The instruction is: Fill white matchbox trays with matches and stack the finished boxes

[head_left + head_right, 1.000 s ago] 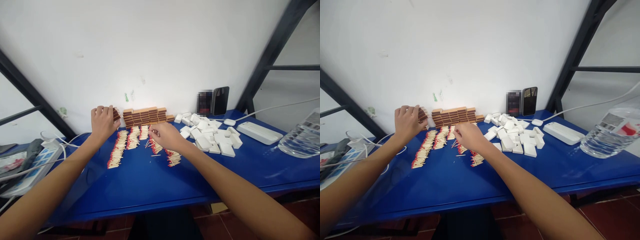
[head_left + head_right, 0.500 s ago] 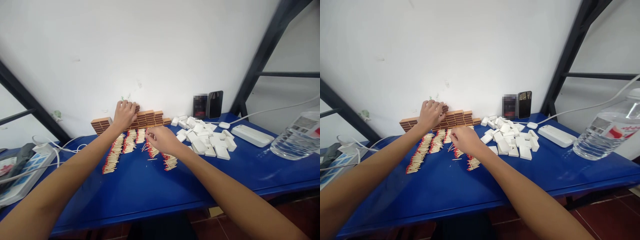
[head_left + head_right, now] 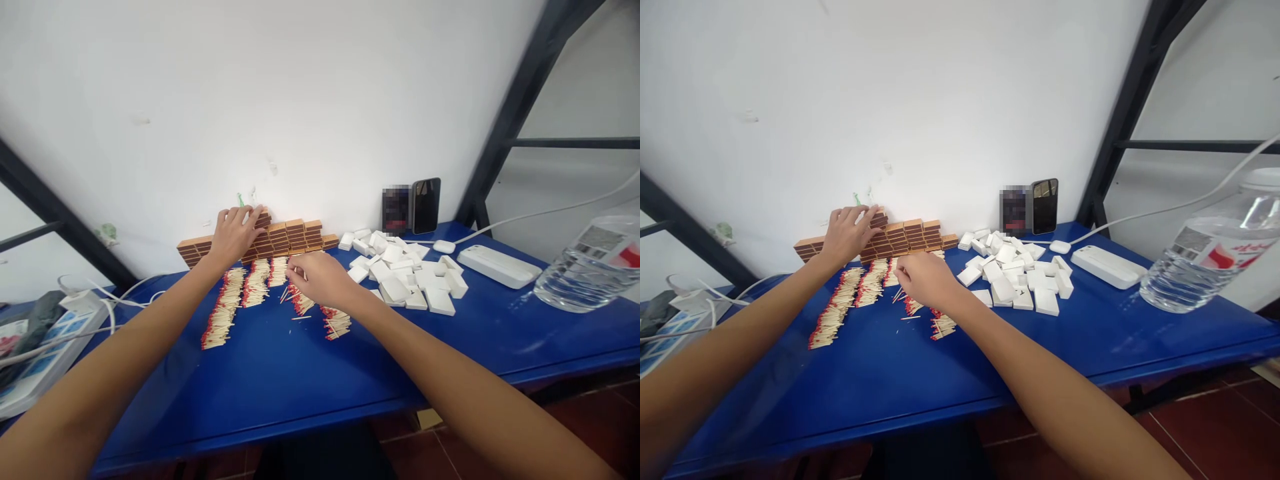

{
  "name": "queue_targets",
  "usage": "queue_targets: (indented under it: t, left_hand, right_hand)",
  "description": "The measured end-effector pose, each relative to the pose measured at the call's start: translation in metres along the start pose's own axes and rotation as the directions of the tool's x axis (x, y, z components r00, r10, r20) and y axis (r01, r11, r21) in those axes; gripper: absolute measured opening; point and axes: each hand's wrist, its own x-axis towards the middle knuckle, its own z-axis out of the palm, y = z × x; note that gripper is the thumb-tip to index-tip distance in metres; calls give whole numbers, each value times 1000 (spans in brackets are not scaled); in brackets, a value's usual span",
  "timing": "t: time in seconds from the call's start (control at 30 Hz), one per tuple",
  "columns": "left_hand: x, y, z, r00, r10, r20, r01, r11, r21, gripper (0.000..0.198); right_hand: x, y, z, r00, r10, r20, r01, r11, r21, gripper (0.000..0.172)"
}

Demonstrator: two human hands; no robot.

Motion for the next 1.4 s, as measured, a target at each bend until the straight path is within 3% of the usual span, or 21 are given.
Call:
queue_targets:
  t: [0.23, 0.4, 0.53, 0.67, 0.8, 0.97, 1.17, 1.3, 1.4]
  left_hand:
    - [-13, -8, 2, 995, -103, -7, 103, 994, -32, 72]
    - [-19, -10, 5, 979, -203, -13, 202, 978, -53, 72]
    - [-15, -1, 4, 980, -193, -44, 187, 977, -103, 73]
    - [0, 14, 5, 983, -166, -73, 155, 979, -132, 61]
    - [11, 25, 6, 971, -216, -105, 194, 963, -185, 45]
    - [8, 24, 6, 982, -167, -84, 148, 970, -194, 38]
    - [-27, 19, -16, 973, -164, -164, 126, 967, -220, 31]
    - [-69, 34, -46, 992, -112, -62, 80, 921, -382, 21]
    - [-94, 51, -63, 999, -17, 41, 36, 851, -524, 36]
  right_hand:
    - [-1, 1, 0, 1000, -2, -2, 2, 1000, 15, 27]
    - [-1, 1, 1, 1000, -3, -10, 4, 1000, 12, 27]
    - [-1, 0, 0, 1000, -5, -8, 5, 1000, 4, 24]
    - [-1, 0, -1, 1000, 3, 2, -3, 1000, -18, 26]
    - [1, 4, -2, 999, 48, 0, -48, 997, -63, 28]
    - [4, 18, -2, 993, 103, -62, -109, 990, -93, 25]
    - [4, 34, 0, 983, 148, -110, -161, 979, -122, 17]
    - [3, 39, 7, 992, 90, -85, -99, 988, -118, 12]
    - [8, 41, 18, 998, 10, -67, -18, 991, -130, 21]
